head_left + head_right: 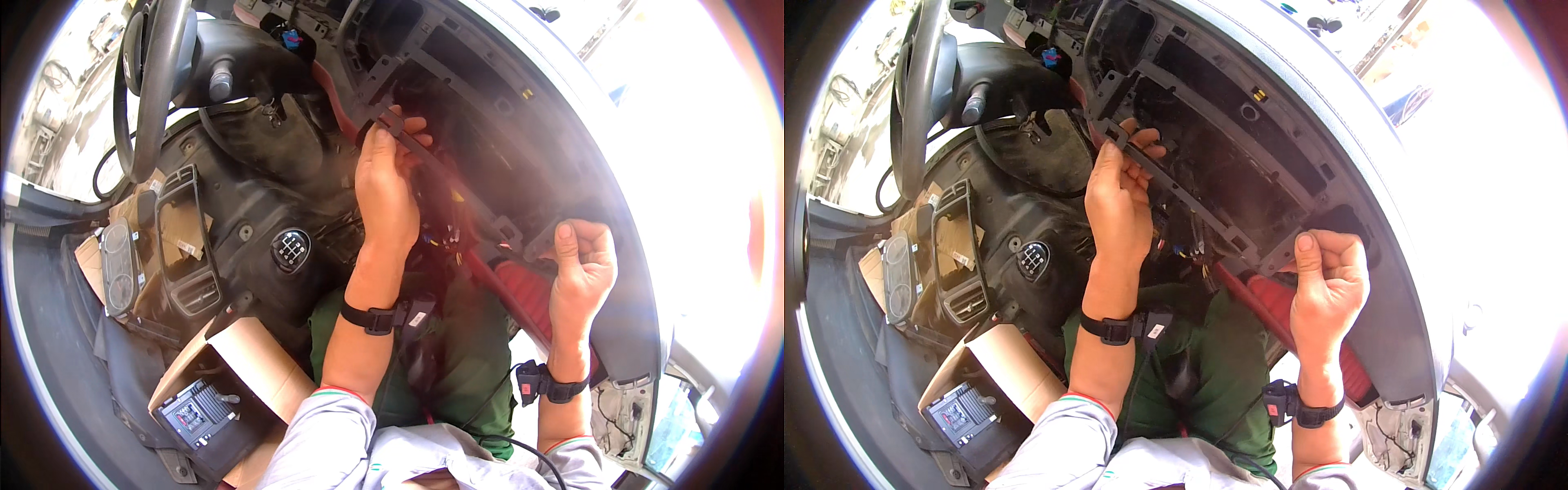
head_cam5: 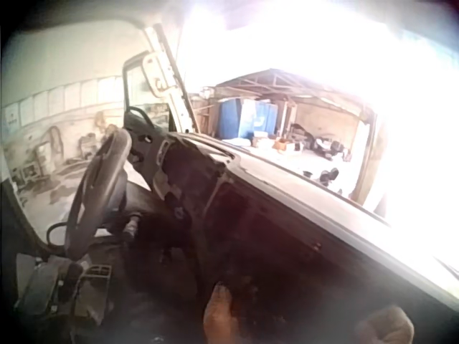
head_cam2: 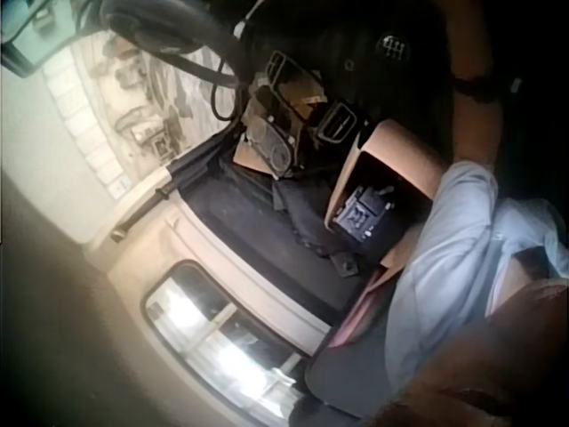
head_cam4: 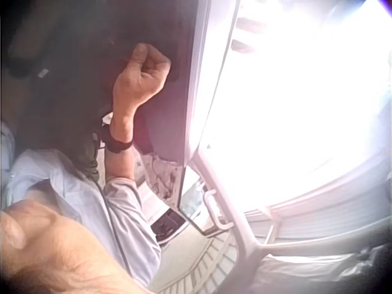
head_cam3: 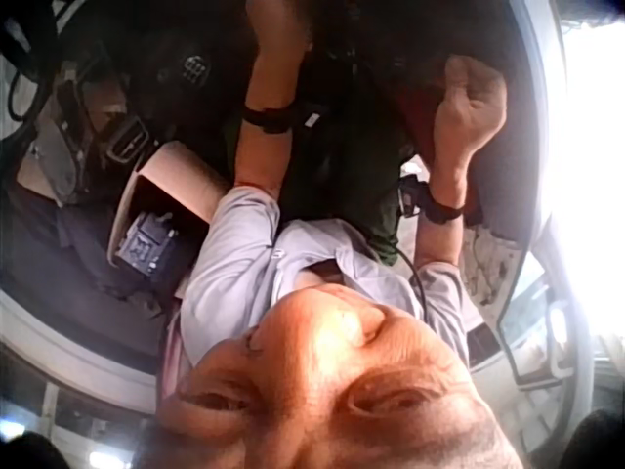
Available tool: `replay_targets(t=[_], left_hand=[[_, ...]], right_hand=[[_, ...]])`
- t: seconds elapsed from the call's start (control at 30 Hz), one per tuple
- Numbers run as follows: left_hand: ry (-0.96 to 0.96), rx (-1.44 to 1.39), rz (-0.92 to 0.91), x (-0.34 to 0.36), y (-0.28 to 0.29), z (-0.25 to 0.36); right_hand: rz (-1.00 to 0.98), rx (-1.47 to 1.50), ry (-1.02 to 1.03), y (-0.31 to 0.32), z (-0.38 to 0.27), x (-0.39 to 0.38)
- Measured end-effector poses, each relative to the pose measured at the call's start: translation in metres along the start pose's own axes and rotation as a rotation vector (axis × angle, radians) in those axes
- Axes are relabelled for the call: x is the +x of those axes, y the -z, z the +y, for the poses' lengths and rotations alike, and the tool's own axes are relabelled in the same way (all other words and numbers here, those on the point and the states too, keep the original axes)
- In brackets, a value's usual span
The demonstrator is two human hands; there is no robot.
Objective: The person removes a dashboard bezel and an electronic component from a box, then manipulates wiring connectors and internal dashboard components by hand inside a vehicle.
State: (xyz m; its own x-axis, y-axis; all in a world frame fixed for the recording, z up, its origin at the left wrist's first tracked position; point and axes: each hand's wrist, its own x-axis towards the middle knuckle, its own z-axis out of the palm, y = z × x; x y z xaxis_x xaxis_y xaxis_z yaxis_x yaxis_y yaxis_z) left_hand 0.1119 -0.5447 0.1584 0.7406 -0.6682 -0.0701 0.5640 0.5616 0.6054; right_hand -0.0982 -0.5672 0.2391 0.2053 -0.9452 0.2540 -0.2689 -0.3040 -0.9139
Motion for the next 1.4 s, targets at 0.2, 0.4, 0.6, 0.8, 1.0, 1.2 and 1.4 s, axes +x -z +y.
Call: replay_targets(t=[0.2, 0.4, 0.6, 0.8, 1.0, 1.2, 1.4], left_hand=[[0.018, 0.032, -0.077, 0.002, 0.007, -0.003], [0.031, -0.034, -0.113, 0.001, 0.004, 0.002], [0.041, -0.313, -0.278, 0.006, 0.011, 0.011], [-0.002, -0.4, -0.298, 0.005, 0.012, 0.025], [-0.027, -0.25, -0.544, -0.003, -0.007, 0.024], [0.053, -0.051, -0.645, -0.008, -0.019, 0.014], [0.047, 0.006, -0.395, -0.006, -0.02, 0.008]], right_hand=[[0.024, 0.005, 0.038, -0.001, 0.003, 0.0], [0.033, -0.005, 0.038, -0.001, 0.003, -0.002], [-0.011, 0.064, -0.031, 0.008, -0.009, 0.003], [-0.293, 0.231, 0.05, 0.017, -0.013, -0.012], [-0.094, -0.006, 0.07, 0.0, 0.003, -0.012], [0.016, 0.058, -0.089, -0.015, 0.001, -0.001], [0.101, 0.074, -0.125, -0.023, 0.011, 0.01]])
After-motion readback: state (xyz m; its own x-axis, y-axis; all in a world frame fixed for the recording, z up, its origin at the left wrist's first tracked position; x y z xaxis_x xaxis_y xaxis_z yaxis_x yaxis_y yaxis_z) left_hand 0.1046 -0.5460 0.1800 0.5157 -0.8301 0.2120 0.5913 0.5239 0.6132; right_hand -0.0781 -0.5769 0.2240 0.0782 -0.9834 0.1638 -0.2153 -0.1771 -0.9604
